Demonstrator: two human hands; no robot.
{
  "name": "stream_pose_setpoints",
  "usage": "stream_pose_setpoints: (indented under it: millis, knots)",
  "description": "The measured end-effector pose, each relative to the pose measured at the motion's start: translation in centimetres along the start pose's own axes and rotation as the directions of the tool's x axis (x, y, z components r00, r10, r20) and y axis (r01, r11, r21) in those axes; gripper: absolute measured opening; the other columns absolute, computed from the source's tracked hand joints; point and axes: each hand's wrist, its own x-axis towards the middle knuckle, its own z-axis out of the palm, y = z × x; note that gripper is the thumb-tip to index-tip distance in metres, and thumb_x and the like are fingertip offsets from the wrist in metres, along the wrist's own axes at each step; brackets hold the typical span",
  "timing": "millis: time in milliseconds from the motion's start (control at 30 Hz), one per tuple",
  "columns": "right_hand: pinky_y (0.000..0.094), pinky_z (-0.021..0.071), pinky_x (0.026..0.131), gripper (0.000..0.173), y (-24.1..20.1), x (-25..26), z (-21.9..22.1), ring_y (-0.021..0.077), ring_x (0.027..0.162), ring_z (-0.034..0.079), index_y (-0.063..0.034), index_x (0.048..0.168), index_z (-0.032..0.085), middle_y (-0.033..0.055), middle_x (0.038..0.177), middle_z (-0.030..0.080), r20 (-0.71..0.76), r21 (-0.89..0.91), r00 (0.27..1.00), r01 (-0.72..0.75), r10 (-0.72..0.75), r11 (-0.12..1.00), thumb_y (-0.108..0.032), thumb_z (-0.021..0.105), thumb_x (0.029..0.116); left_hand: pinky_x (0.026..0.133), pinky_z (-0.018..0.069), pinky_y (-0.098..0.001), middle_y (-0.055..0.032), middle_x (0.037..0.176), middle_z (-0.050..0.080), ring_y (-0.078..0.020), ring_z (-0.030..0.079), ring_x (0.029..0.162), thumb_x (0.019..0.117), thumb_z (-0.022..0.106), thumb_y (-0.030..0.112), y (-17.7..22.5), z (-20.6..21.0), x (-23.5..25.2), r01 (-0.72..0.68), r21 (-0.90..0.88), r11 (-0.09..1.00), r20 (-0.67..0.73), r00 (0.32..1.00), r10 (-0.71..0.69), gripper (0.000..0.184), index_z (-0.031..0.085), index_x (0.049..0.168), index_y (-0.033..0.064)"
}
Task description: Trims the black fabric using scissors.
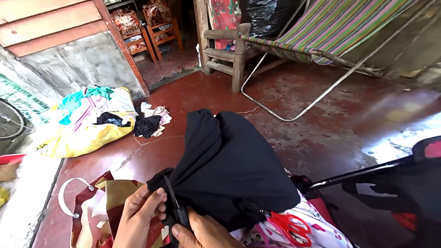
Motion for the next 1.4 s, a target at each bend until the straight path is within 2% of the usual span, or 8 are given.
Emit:
stream_pose_setpoints:
  millis: [633, 767, 867, 1000, 1133, 1233, 1400]
  knots:
    - [0.0539, 0.0555, 0.08, 0.05, -0.1, 0.8, 0.0, 0.0325, 0.087, 0.071, 0.0025, 0.126, 0.055, 0.0176, 0.091, 0.07, 0.046, -0.016, 0.999, 0.019, -0.018, 1.0, -0.043, 0.045, 0.1082, 0.054, 0.0562, -0.0233, -0.0021, 0.078, 0.07, -0.0092, 0.065, 0.061, 0.0987, 0.05, 0.005, 0.4, 0.1, -0.3, -0.007, 0.024, 1.0, 0.005, 1.0, 0.007, 0.018, 0.068, 0.097, 0.0035]
    - [0.0574, 0.0546, 0.081, 0.051, 0.2, 0.2, 0.7, 0.0385, 0.089, 0.07, 0.0073, 0.125, 0.056, 0.0238, 0.093, 0.068, 0.042, -0.039, 0.999, 0.026, -0.025, 0.999, -0.04, 0.048, 0.1082, 0.053, 0.0547, -0.0215, -0.0016, 0.077, 0.07, -0.0081, 0.064, 0.06, 0.0992, 0.05, 0.004, 0.7, 0.0, -0.3, 0.001, 0.026, 1.0, -0.008, 1.0, -0.001, 0.018, 0.068, 0.097, 0.0033]
    - [0.0521, 0.0565, 0.08, 0.048, 0.0, 1.3, 0.5, 0.0319, 0.086, 0.071, 0.0049, 0.125, 0.055, 0.0185, 0.091, 0.07, 0.027, -0.019, 0.997, 0.073, -0.072, 0.997, -0.039, 0.047, 0.1081, 0.052, 0.054, -0.021, -0.0013, 0.075, 0.069, -0.0076, 0.063, 0.059, 0.0982, 0.051, 0.004, 0.6, 0.1, -0.3, -0.018, 0.025, 1.0, -0.008, 1.0, 0.018, 0.018, 0.069, 0.095, 0.0037]
    - [0.0556, 0.0557, 0.08, 0.05, 0.1, 0.8, 1.4, 0.0371, 0.087, 0.071, 0.0079, 0.126, 0.056, 0.023, 0.092, 0.069, 0.015, -0.019, 0.999, 0.044, -0.043, 0.999, -0.038, 0.049, 0.1079, 0.051, 0.0539, -0.0205, -0.0001, 0.075, 0.07, -0.0064, 0.063, 0.058, 0.0978, 0.052, 0.002, 0.8, -0.2, -0.5, -0.027, 0.063, 0.998, -0.022, 0.999, 0.028, 0.018, 0.069, 0.094, 0.004]
    - [0.0508, 0.0564, 0.08, 0.047, -0.2, 1.6, 1.0, 0.0325, 0.085, 0.071, 0.0064, 0.126, 0.054, 0.0199, 0.091, 0.069, 0.002, -0.001, 0.996, 0.092, -0.092, 0.996, -0.037, 0.049, 0.1077, 0.051, 0.0529, -0.0196, 0.0016, 0.075, 0.07, -0.0052, 0.062, 0.057, 0.0976, 0.052, 0.003, 0.8, 0.1, -0.7, -0.039, 0.09, 0.995, -0.022, 0.999, 0.041, 0.018, 0.069, 0.093, 0.0057]
    - [0.0546, 0.0558, 0.084, 0.05, -0.1, 1.1, 1.5, 0.0368, 0.09, 0.071, 0.0092, 0.13, 0.053, 0.0235, 0.096, 0.07, 0.012, -0.016, 0.998, 0.061, -0.06, 0.998, -0.036, 0.049, 0.1082, 0.05, 0.0528, -0.0193, 0.002, 0.074, 0.069, -0.005, 0.062, 0.057, 0.0974, 0.053, 0.001, 1.3, 0.1, -0.9, -0.03, 0.115, 0.993, -0.03, 0.999, 0.033, 0.017, 0.069, 0.093, 0.0052]
    - [0.0521, 0.0549, 0.081, 0.047, -0.4, 1.7, 1.0, 0.0351, 0.088, 0.069, 0.0077, 0.128, 0.054, 0.023, 0.093, 0.067, -0.009, -0.016, 0.994, 0.113, -0.113, 0.994, -0.035, 0.05, 0.1077, 0.05, 0.0527, -0.0194, 0.0043, 0.073, 0.069, -0.0038, 0.061, 0.056, 0.0968, 0.053, 0.001, 1.4, 0.4, -1.0, -0.056, 0.153, 0.987, -0.038, 0.997, 0.063, 0.017, 0.068, 0.092, 0.0065]
